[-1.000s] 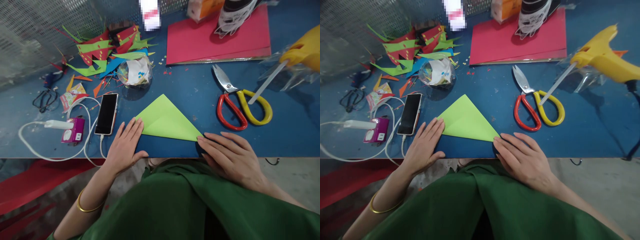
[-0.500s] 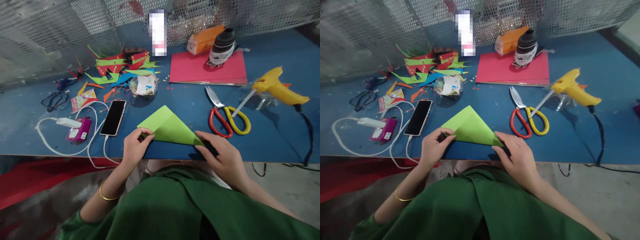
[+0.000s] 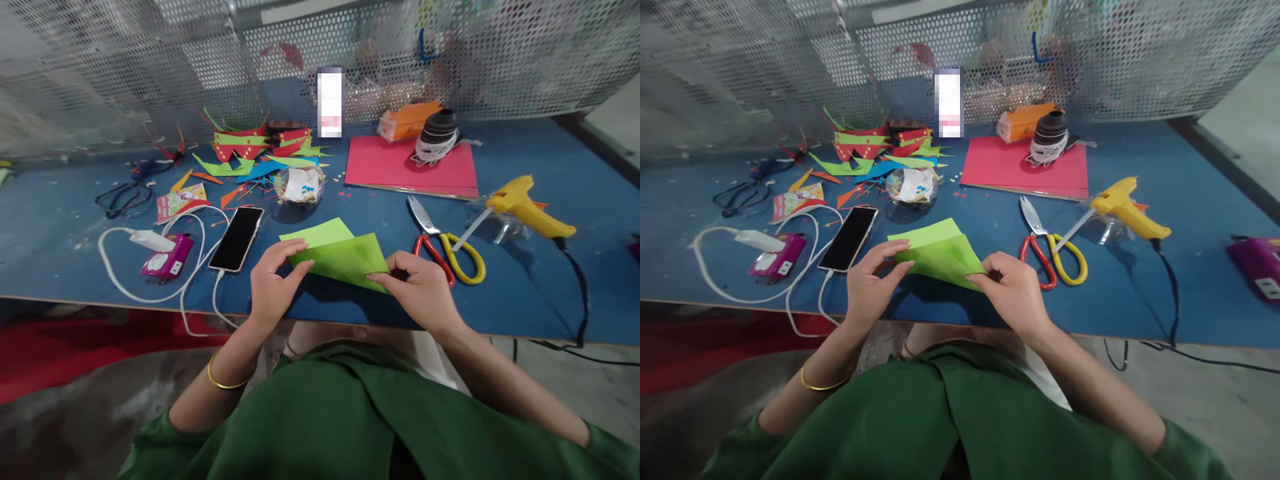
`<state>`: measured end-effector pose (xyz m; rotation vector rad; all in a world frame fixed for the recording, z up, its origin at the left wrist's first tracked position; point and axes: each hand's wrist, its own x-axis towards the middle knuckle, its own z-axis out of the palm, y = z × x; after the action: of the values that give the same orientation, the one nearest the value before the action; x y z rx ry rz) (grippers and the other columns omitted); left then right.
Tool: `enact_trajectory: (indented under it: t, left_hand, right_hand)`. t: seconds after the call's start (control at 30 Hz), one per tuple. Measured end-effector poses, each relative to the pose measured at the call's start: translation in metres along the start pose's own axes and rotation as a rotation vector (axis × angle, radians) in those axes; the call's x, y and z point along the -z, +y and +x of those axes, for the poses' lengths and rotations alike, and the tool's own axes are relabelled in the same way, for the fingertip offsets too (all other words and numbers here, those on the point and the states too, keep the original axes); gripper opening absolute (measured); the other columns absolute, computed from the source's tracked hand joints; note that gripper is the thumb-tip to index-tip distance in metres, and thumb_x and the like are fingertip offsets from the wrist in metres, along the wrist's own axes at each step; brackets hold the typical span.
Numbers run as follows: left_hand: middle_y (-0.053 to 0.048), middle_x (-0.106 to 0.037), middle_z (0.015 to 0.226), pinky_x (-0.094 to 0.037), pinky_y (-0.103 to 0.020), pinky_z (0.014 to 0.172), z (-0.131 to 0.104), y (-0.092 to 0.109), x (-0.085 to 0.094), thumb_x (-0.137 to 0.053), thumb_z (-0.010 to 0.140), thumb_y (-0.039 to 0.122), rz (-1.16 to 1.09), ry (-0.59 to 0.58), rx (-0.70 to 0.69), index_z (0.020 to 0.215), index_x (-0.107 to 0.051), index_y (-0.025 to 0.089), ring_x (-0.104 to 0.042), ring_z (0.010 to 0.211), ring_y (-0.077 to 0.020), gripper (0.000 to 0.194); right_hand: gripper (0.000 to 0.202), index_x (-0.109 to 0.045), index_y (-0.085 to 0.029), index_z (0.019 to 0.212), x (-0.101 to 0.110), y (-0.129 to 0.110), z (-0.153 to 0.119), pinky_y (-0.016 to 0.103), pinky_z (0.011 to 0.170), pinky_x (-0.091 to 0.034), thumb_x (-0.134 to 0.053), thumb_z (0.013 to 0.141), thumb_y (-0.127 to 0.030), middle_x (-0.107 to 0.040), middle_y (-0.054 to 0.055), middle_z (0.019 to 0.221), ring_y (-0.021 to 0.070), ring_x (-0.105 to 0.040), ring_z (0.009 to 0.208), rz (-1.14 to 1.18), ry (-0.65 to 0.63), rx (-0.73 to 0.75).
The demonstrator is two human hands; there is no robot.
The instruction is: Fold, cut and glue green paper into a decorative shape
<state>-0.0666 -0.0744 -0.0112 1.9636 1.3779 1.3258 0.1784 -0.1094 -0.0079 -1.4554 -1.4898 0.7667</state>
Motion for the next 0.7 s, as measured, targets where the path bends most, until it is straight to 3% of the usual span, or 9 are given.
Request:
enact_trajectory:
  t: [0.13, 0.27, 0.47, 0.7]
  left_hand:
    - [-0.008, -0.073, 0.121, -0.054, -0.044, 0.103, -0.009, -0.004, -0.002, -0.077, 0.083, 0.022, 0.042, 0.057, -0.146, 0.116, -0.07, 0.02, -0.067, 0.115, -0.0232, 0.034]
    - [-0.011, -0.064, 0.137, -0.048, -0.052, 0.11, -0.013, -0.005, -0.002, -0.079, 0.081, 0.022, 0.119, 0.049, -0.287, 0.119, -0.068, 0.021, -0.058, 0.13, -0.0287, 0.039]
    - [-0.013, -0.062, 0.138, -0.047, -0.053, 0.109, -0.016, 0.002, -0.002, -0.075, 0.083, 0.016, 0.192, 0.06, -0.372, 0.123, -0.063, 0.02, -0.056, 0.131, -0.0294, 0.042]
    - [-0.011, -0.059, 0.143, -0.047, -0.052, 0.111, -0.019, -0.001, -0.003, -0.073, 0.084, 0.019, 0.267, 0.038, -0.462, 0.14, -0.054, 0.024, -0.052, 0.136, -0.0307, 0.059]
  right_hand:
    - [0.033, -0.055, -0.02, 0.056, -0.001, 0.0, 0.001, 0.026, 0.05, -0.027, -0.08, 0.07, -0.038, -0.043, -0.006, 0.054, 0.0089, -0.034, 0.054, 0.151, 0.032, -0.124]
    - [0.031, -0.063, -0.02, 0.059, -0.002, 0.005, 0.002, 0.026, 0.05, -0.024, -0.077, 0.073, -0.043, -0.043, -0.005, 0.054, 0.0087, -0.032, 0.054, 0.31, 0.119, -0.211]
    - [0.034, -0.064, -0.021, 0.057, -0.009, 0.011, 0.0, 0.025, 0.052, -0.032, -0.082, 0.072, -0.046, -0.047, -0.005, 0.057, 0.0091, -0.039, 0.056, 0.618, 0.173, -0.339]
    - [0.032, -0.066, -0.024, 0.058, -0.013, 0.011, -0.002, 0.026, 0.052, -0.043, -0.083, 0.071, -0.047, -0.059, -0.003, 0.06, 0.0114, -0.05, 0.055, 0.749, 0.206, -0.376]
